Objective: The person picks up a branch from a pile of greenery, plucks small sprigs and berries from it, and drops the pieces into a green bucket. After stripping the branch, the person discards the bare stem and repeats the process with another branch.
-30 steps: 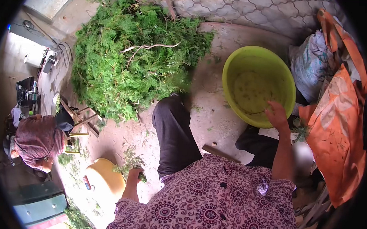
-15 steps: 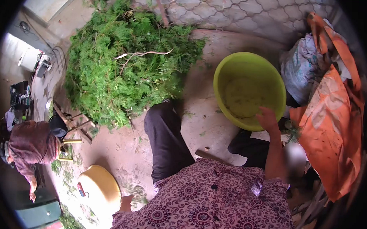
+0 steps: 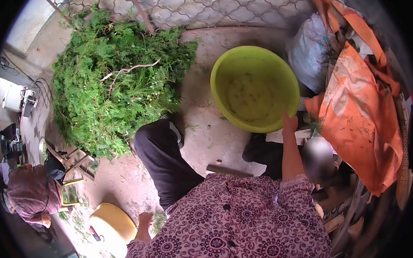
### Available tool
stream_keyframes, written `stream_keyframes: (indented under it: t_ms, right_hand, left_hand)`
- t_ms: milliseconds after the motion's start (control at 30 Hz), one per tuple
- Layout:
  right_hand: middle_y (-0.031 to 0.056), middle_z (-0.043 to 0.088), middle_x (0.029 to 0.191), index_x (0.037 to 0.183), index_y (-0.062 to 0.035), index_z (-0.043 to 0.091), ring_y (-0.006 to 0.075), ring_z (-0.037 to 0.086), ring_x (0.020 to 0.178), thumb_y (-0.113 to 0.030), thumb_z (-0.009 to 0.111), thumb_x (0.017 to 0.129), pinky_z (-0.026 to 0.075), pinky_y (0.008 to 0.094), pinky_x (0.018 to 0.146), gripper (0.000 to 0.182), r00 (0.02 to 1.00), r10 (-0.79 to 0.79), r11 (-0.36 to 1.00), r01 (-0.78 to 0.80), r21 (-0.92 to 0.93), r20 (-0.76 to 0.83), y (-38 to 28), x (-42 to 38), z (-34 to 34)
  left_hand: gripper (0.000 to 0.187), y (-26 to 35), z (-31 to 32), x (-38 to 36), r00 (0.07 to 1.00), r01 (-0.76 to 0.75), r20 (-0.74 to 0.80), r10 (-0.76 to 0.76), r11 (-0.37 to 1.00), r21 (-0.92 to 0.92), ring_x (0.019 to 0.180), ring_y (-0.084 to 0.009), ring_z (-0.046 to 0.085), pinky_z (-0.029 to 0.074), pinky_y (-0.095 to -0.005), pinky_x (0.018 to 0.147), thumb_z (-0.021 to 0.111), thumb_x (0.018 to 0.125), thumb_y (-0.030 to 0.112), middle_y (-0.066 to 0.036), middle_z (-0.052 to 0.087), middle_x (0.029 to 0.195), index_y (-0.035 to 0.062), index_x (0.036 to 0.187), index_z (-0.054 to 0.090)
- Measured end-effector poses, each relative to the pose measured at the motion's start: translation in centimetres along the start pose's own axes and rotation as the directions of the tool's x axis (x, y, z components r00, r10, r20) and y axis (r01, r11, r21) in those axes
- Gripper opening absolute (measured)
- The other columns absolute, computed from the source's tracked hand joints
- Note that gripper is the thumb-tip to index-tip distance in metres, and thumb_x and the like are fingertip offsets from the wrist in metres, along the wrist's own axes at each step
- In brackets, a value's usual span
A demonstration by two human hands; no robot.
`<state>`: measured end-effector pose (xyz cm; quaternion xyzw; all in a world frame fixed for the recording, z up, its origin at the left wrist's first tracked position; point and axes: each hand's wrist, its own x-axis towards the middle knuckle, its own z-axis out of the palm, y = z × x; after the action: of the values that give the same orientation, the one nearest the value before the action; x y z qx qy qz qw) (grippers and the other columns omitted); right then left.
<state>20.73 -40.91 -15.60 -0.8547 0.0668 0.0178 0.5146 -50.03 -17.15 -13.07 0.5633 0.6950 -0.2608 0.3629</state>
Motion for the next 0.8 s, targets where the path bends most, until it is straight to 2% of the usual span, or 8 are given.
stream_keyframes:
  t_ms: [67,133,267,567,633,667,733,800]
  right_hand:
    - [0.0114,0.055,0.107,0.115,-0.0052,0.049,0.0262,0.055,0.093,-0.029,0.067,0.074,0.043,0.0396,0.08,0.052,0.982,0.186,0.945,-0.186,0.269,0.027,0.8,-0.1,-0.2]
    - [0.0083,0.055,0.101,0.112,-0.0102,0.05,0.0259,0.054,0.091,-0.03,0.07,0.072,0.042,0.0441,0.077,0.049,0.627,0.771,0.601,-0.774,0.199,0.107,0.1,-0.9,-0.2]
    - [0.0096,0.052,0.106,0.113,-0.0077,0.047,0.0273,0.053,0.093,-0.029,0.067,0.074,0.041,0.0478,0.078,0.049,0.628,0.681,0.513,-0.776,0.367,0.376,3.0,-1.9,1.8]
    - [0.0061,0.055,0.1,0.107,-0.0161,0.051,0.0223,0.056,0.084,-0.025,0.062,0.079,0.046,0.0388,0.069,0.032,0.72,0.305,0.367,-0.693,0.621,0.624,0.6,-1.8,4.8]
    - [0.0053,0.056,0.094,0.106,-0.0127,0.051,0.0187,0.055,0.071,-0.022,0.063,0.078,0.046,0.0336,0.058,0.032,0.743,0.424,0.733,-0.617,0.285,0.518,-0.5,-2.2,4.8]
    - [0.0053,0.056,0.094,0.106,-0.0127,0.051,0.0187,0.055,0.071,-0.022,0.063,0.078,0.046,0.0336,0.058,0.032,0.737,0.435,0.728,-0.626,0.279,0.517,-1.7,-3.5,4.3]
    - [0.0106,0.052,0.085,0.092,-0.0068,0.053,0.0168,0.052,0.08,-0.024,0.068,0.073,0.045,0.0322,0.063,0.03,0.728,0.383,0.907,-0.414,-0.08,0.569,-4.6,-6.3,3.6]
    - [0.0068,0.057,0.077,0.108,-0.0012,0.051,0.0144,0.052,0.058,-0.019,0.065,0.076,0.042,0.0276,0.045,0.04,0.613,0.227,0.972,-0.189,-0.138,0.756,-1.2,-7.7,5.3]
  left_hand:
    - [0.035,0.1,0.1,-0.1,0.999,0.037,0.014,-0.037,0.999,-0.033,0.054,-0.0179,0.057,0.049,-0.0328,0.044,0.064,0.073,0.025,-0.008,0.059,0.07,0.0013,0.097,0.058]
    - [0.032,0.0,0.0,-0.3,1.0,0.011,-0.007,-0.011,0.999,-0.032,0.053,-0.0175,0.056,0.048,-0.0319,0.043,0.064,0.073,0.023,-0.009,0.059,0.07,0.0014,0.096,0.058]
    - [0.029,-6.5,3.3,5.9,0.993,0.113,0.047,-0.106,0.971,-0.212,0.054,-0.0181,0.058,0.048,-0.0305,0.042,0.061,0.074,0.02,-0.009,0.06,0.072,0.0005,0.096,0.058]
    - [0.029,-1.3,0.9,1.7,0.995,0.075,0.082,-0.063,0.985,-0.154,0.054,-0.0196,0.059,0.047,-0.0301,0.041,0.058,0.079,0.022,-0.013,0.061,0.072,-0.0041,0.092,0.058]
    - [0.026,0.1,-0.1,1.3,0.996,-0.078,0.027,0.086,0.969,-0.233,0.053,-0.019,0.059,0.047,-0.03,0.041,0.058,0.079,0.02,-0.012,0.06,0.072,-0.0036,0.091,0.058]
    - [0.025,2.1,-1.2,-0.1,0.985,-0.172,-0.009,0.174,0.963,-0.209,0.053,-0.0187,0.059,0.047,-0.0299,0.042,0.057,0.079,0.018,-0.011,0.06,0.072,-0.0032,0.091,0.059]
    - [0.024,2.1,-1.3,2.7,0.995,-0.087,-0.084,0.043,0.777,-0.624,0.054,-0.0183,0.059,0.047,-0.0279,0.043,0.058,0.078,0.017,-0.011,0.059,0.071,-0.0027,0.092,0.059]
    - [0.026,5.5,-4.1,1.7,0.985,-0.138,-0.161,0.063,0.846,-0.515,0.054,-0.0175,0.059,0.047,-0.0257,0.045,0.058,0.077,0.016,-0.01,0.059,0.071,-0.0029,0.094,0.059]
